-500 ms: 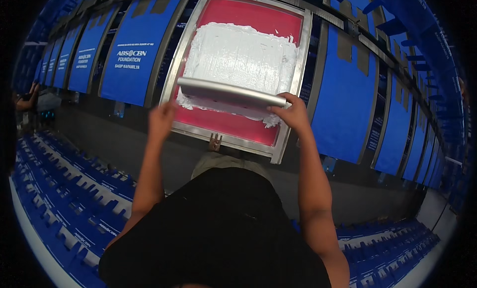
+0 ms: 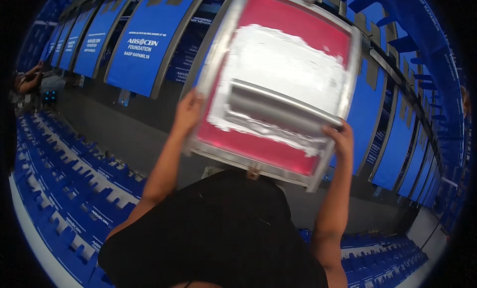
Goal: The person uses a squeegee to spread white ink evenly across a screen printing frame. They repeatedly pull the squeegee across the mesh to ensure full coverage of the design area. The task involves maintaining consistent pressure and angle while moving the tool back and forth.
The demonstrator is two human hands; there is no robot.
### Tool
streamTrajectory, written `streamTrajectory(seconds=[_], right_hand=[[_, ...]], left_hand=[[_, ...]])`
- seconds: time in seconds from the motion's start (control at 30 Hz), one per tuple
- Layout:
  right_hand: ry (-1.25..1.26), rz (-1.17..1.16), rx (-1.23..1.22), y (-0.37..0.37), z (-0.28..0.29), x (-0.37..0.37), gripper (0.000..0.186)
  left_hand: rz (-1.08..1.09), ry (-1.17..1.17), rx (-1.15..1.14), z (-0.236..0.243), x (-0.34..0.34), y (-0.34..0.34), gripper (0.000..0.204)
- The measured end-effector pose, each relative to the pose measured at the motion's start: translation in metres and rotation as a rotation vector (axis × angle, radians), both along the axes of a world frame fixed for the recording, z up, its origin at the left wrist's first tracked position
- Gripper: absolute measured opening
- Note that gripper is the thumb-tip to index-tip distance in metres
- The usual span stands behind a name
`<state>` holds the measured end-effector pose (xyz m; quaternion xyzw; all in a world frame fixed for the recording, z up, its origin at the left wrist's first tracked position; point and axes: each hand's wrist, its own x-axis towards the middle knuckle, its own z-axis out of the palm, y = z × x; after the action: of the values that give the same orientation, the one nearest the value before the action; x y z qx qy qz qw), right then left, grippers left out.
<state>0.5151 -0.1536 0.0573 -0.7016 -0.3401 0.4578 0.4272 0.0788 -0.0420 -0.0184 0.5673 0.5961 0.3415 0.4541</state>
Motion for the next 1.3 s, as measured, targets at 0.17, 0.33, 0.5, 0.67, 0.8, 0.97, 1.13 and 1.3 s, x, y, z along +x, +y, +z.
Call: streamTrajectory(seconds=[0.17, 0.33, 0.5, 0.67, 0.8, 0.97, 1.13, 1.3], right_hand=[[-0.11, -0.08, -0.007, -0.12, 0.031, 0.221, 0.041], [-0.071, -0.148, -0.026, -0.201, -0.003, 0.361, 0.038], [0.116, 0.071, 0.021, -0.213, -0.026, 0.465, 0.037], [0.125, 0.094, -0.025, -0.29, 0.005, 0.62, 0.035], [0.108, -0.019, 0.005, -0.347, 0.037, 0.743, 0.036], [0.058, -0.011, 0.034, -0.363, 0.036, 0.808, 0.037], [0.063, -0.005, 0.04, -0.366, 0.014, 0.864, 0.033], [0.086, 0.058, 0.006, -0.379, 0.037, 0.933, 0.034]], left_hand=[[-0.076, -0.151, 0.027, -0.012, 0.239, -0.088, 0.049], [-0.072, -0.096, 0.105, -0.028, 0.373, -0.16, 0.043], [0.132, -0.051, -0.013, -0.001, 0.45, -0.273, 0.041], [0.146, -0.089, -0.025, 0.039, 0.602, -0.362, 0.042], [0.11, -0.129, -0.056, 0.033, 0.737, -0.378, 0.041], [0.032, -0.138, -0.054, 0.045, 0.811, -0.362, 0.038], [0.073, -0.112, -0.074, 0.042, 0.867, -0.368, 0.037], [0.122, -0.058, -0.071, 0.043, 0.925, -0.405, 0.039]])
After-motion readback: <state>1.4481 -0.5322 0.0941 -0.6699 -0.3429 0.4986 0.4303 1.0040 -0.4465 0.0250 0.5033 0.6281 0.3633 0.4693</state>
